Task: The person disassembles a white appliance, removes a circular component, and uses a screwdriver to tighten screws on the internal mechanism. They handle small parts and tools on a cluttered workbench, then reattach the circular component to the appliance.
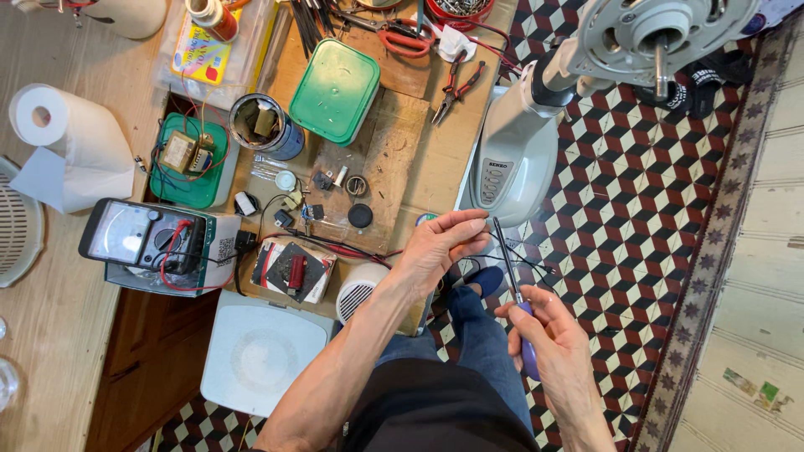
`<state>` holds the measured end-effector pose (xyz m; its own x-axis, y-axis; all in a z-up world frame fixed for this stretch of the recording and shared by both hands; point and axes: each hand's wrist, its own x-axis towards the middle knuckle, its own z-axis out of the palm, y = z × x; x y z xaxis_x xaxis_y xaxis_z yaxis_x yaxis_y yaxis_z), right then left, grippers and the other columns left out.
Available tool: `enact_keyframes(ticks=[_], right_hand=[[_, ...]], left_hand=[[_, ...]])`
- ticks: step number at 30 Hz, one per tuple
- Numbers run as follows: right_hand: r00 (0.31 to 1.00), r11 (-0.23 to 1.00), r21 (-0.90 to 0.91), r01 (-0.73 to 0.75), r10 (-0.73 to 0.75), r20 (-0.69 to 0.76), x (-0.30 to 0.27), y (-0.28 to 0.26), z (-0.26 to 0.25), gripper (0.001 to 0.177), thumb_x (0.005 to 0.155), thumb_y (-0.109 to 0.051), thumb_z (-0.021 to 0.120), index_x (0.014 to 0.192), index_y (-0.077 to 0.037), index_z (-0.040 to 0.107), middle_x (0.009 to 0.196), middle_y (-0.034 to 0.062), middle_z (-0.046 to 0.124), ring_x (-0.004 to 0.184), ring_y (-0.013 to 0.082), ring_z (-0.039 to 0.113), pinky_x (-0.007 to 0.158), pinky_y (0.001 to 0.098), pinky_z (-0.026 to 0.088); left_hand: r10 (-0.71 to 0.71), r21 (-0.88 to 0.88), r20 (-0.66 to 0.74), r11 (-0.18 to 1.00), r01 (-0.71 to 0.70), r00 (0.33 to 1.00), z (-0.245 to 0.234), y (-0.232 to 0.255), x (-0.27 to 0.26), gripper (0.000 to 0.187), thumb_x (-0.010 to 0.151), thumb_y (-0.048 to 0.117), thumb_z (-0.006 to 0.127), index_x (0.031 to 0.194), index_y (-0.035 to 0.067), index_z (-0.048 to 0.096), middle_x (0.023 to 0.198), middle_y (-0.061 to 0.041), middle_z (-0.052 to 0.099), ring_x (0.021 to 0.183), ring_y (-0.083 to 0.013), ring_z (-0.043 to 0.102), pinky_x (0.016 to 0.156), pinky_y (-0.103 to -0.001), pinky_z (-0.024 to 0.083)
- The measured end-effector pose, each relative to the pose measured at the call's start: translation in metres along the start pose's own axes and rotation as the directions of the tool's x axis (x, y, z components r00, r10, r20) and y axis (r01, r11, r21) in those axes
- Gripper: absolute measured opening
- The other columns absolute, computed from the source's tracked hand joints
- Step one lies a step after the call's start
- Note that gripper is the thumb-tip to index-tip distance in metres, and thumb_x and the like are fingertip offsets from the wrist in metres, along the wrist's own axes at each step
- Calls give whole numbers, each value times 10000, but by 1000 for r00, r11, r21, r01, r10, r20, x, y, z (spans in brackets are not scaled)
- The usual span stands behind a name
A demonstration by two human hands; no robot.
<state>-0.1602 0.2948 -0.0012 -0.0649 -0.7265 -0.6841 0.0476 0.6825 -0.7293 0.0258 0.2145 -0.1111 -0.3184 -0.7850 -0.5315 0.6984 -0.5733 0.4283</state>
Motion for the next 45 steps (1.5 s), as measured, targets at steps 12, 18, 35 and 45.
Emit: enact_keyframes(ticks=[12,18,35,45], right_hand=[[993,996,-12,93,-92,69,-40,-15,-4,456,906,-112,642,1341,25,616,994,141,756,587,100,593,435,239,476],[995,981,-174,88,-79,60,-46,-22,-3,417,927,-148,666,1318,-6,692,849,138,732,544,93,571,430,225,446],[979,949,-241,203,-193,63,-64,-30,-15,422,907,-127,682,1310,-4,685,625,36,629,529,79,565,437,218,431],[888,812,-409,416,-460,-10,-74,-38,-21,442,893,-133,704,1326,-46,687,746,40,707,571,71,599,472,219,482]], left_hand=[[81,-154,92,986,-66,992,14,11,-34,280,1010,297,664,1095,32,691,1029,-78,751,870,-127,733,789,-256,626],[81,-109,138,992,-66,987,25,15,-47,297,1021,311,649,1093,25,682,1015,-113,748,917,-171,751,800,-281,635],[86,27,115,996,-90,990,47,30,-52,321,984,280,689,1113,-14,669,1006,-173,752,865,-198,765,738,-277,643],[81,592,251,776,-219,965,93,68,-34,224,959,244,715,957,21,698,892,-102,763,701,-118,723,672,-249,628]])
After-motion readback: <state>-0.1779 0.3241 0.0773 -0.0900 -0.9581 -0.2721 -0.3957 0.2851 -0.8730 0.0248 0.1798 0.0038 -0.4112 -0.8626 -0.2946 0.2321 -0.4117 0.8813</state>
